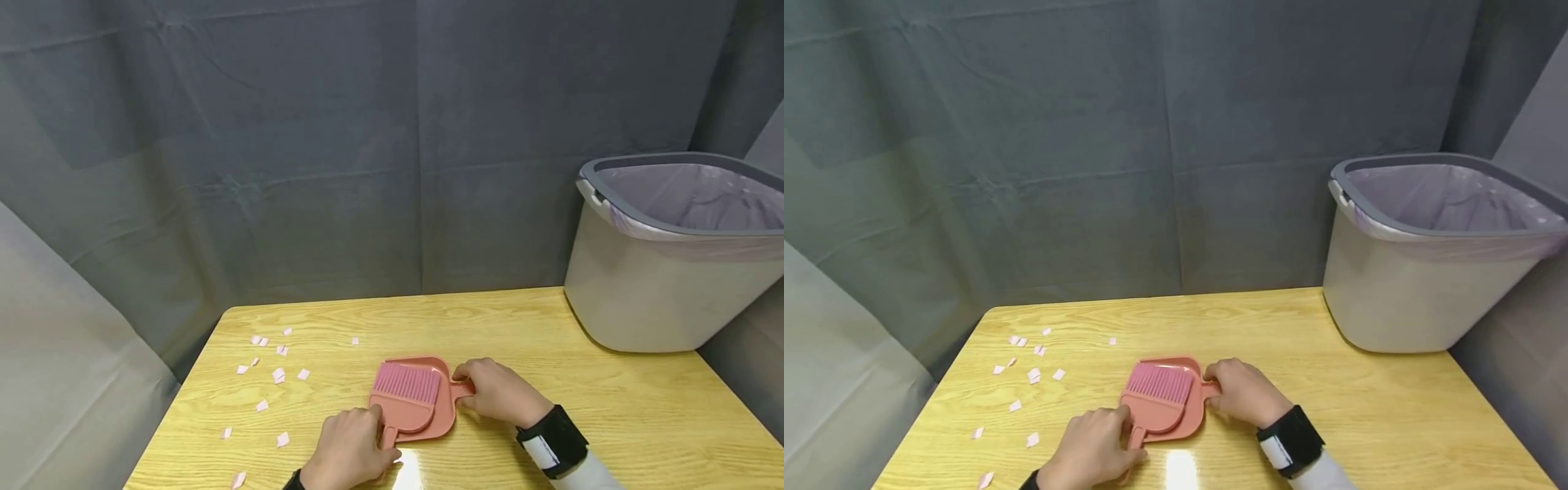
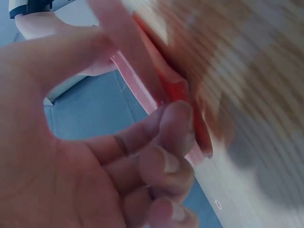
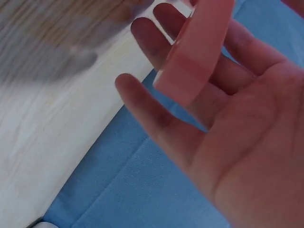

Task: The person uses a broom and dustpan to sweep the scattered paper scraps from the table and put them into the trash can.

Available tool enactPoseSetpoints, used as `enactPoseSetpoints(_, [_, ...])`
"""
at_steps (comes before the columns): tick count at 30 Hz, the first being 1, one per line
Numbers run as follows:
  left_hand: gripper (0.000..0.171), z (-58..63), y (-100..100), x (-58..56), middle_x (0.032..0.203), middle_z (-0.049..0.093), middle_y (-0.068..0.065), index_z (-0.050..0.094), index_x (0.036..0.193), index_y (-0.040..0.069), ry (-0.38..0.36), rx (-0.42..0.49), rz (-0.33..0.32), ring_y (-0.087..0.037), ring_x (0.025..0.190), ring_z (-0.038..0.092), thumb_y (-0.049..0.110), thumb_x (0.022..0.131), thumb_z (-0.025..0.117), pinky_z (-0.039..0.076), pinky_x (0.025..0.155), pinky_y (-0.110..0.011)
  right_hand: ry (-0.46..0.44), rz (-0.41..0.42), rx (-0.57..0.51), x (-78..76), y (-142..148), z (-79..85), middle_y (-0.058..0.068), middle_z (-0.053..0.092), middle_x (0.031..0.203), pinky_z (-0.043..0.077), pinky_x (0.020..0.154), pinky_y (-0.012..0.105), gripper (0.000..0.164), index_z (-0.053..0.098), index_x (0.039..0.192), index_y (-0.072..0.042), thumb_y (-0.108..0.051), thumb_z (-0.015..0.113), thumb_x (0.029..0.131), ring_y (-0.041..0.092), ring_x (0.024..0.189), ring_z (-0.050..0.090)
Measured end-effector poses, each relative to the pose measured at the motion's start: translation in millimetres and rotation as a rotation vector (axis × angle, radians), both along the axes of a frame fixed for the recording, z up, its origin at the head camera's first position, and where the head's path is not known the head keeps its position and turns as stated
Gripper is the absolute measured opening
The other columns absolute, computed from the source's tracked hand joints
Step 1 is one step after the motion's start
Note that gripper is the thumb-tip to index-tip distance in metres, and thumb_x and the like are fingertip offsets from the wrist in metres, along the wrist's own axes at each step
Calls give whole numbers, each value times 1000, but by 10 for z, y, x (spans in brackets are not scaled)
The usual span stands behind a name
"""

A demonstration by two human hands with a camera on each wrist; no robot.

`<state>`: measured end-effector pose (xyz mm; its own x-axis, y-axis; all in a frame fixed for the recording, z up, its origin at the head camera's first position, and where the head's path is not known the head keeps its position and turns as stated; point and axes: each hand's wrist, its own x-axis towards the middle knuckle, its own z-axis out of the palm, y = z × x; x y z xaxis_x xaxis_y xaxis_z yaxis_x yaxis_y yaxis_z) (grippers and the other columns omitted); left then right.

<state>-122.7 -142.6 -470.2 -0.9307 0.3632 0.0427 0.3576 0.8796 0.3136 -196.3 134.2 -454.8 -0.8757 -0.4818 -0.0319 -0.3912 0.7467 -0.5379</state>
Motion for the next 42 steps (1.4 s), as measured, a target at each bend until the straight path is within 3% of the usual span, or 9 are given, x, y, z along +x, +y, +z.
enactPoseSetpoints(6, [40,5,-10,23,58,41,12,51,74,21,26,-5,5,-3,50,38,37,76,87,32,44,-27,59,23,22,13,3,-35,-2,65,88,47,69,35,31,75,103,-6,-9,90,76,13,76,53])
enactPoseSetpoints(17, [28,-29,-102,39,57,39,11,50,77,19,58,15,64,-5,48,33,17,77,78,29,43,-26,99,22,-10,11,-8,-78,-3,63,84,44,65,30,23,74,98,-7,-13,89,81,11,73,50])
enactPoseSetpoints(21, [20,58,-161,43,57,41,12,57,80,18,83,54,110,-4,48,34,17,81,78,30,42,-25,105,25,-10,12,-7,-88,-5,61,82,42,63,30,22,74,96,-8,-15,89,81,11,72,49])
enactPoseSetpoints(26, [17,247,-230,20,61,45,11,63,79,20,139,94,188,-6,53,39,15,78,79,33,45,-27,117,29,-15,-6,-1,-103,-5,62,83,42,64,29,21,74,96,-9,-15,89,81,10,72,50])
enactPoseSetpoints(31, [17,415,-320,-28,68,57,12,71,78,19,171,195,209,-5,60,44,8,75,83,39,52,-25,127,28,-23,-12,-1,-116,-4,66,86,44,66,29,23,75,99,-8,-15,89,81,10,74,52])
enactPoseSetpoints(38, [13,574,-379,-58,70,62,15,76,86,20,77,463,244,-4,60,52,12,82,86,45,56,-23,132,26,-28,1,-1,-112,-4,67,89,46,67,29,24,76,100,-7,-16,89,81,11,75,54])
enactPoseSetpoints(42, [14,651,-418,-56,72,63,13,75,87,20,66,544,248,-6,62,54,11,84,86,46,59,-23,126,22,-27,7,-3,-107,-3,68,90,47,68,30,26,76,101,-7,-16,90,81,11,76,55])
